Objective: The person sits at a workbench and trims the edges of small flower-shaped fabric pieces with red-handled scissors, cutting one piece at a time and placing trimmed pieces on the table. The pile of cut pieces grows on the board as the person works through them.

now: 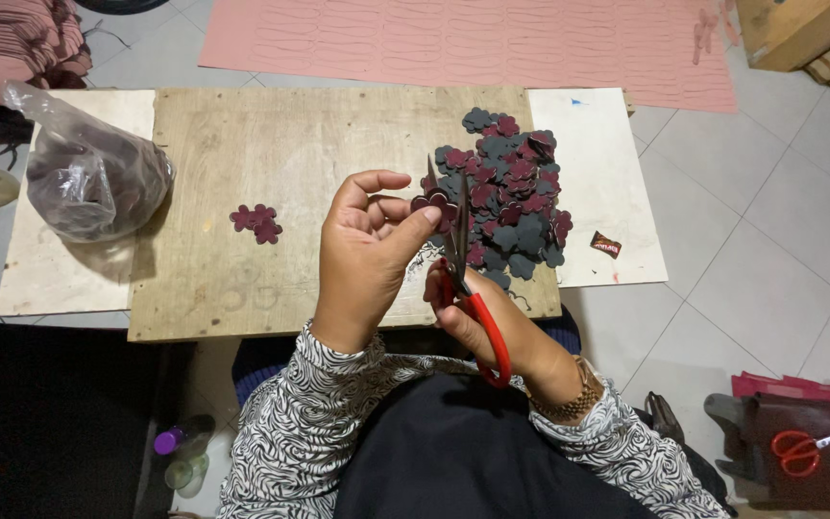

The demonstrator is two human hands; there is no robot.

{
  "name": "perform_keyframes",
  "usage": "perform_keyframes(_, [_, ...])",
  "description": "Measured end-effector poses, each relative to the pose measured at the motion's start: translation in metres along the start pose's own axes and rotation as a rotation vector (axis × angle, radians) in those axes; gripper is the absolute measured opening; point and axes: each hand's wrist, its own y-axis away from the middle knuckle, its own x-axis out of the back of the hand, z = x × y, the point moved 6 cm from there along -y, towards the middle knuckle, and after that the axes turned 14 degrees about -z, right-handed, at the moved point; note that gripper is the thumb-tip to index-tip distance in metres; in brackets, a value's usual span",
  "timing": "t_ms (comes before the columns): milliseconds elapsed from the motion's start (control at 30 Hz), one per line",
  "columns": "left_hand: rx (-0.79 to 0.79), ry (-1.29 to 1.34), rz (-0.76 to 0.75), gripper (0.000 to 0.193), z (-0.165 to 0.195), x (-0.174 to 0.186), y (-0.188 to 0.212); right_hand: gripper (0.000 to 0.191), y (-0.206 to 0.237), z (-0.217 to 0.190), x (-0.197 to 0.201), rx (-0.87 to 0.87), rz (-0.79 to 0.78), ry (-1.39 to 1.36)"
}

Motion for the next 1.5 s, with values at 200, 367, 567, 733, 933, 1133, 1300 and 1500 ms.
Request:
perform_keyframes(200, [-0.02, -0.001, 0.014, 0.04, -0.006, -0.003, 0.0, 0.075, -0.002, 0.0, 0.0, -0.002, 0.052, -0.078])
perform_keyframes(367, [-0.039, -0.042, 0.034, 0.038, -0.008, -0.007, 0.002, 0.076, -0.002, -0.001, 0.002, 0.023, 0.083, -0.041])
perform_keyframes(567, [-0.044, -0.057, 0.041, 0.036, -0.01, -0.008, 0.002, 0.077, -0.002, -0.003, 0.004, 0.044, 0.085, -0.021])
perform_keyframes(733, [-0.063, -0.043, 0.036, 0.035, -0.01, -0.007, 0.002, 0.078, -0.001, -0.002, 0.003, 0.039, 0.089, -0.049])
perform_keyframes(933, [-0.068, -0.015, 0.025, 0.034, -0.01, -0.006, 0.001, 0.08, 0.001, -0.001, 0.002, 0.035, 0.097, -0.074])
perform_keyframes(1133, [-0.043, 0.009, 0.016, 0.035, -0.006, -0.003, 0.001, 0.077, 0.004, 0.001, 0.005, 0.002, 0.086, -0.054])
perform_keyframes(1300, [-0.008, 0.034, 0.008, 0.036, -0.003, -0.003, 0.0, 0.075, 0.006, -0.001, 0.006, -0.017, 0.063, -0.042])
perform_keyframes(1500, [0.0, -0.034, -0.015, 0.035, 0.003, 0.0, 0.0, 0.074, 0.006, -0.001, 0.008, -0.027, 0.032, -0.046])
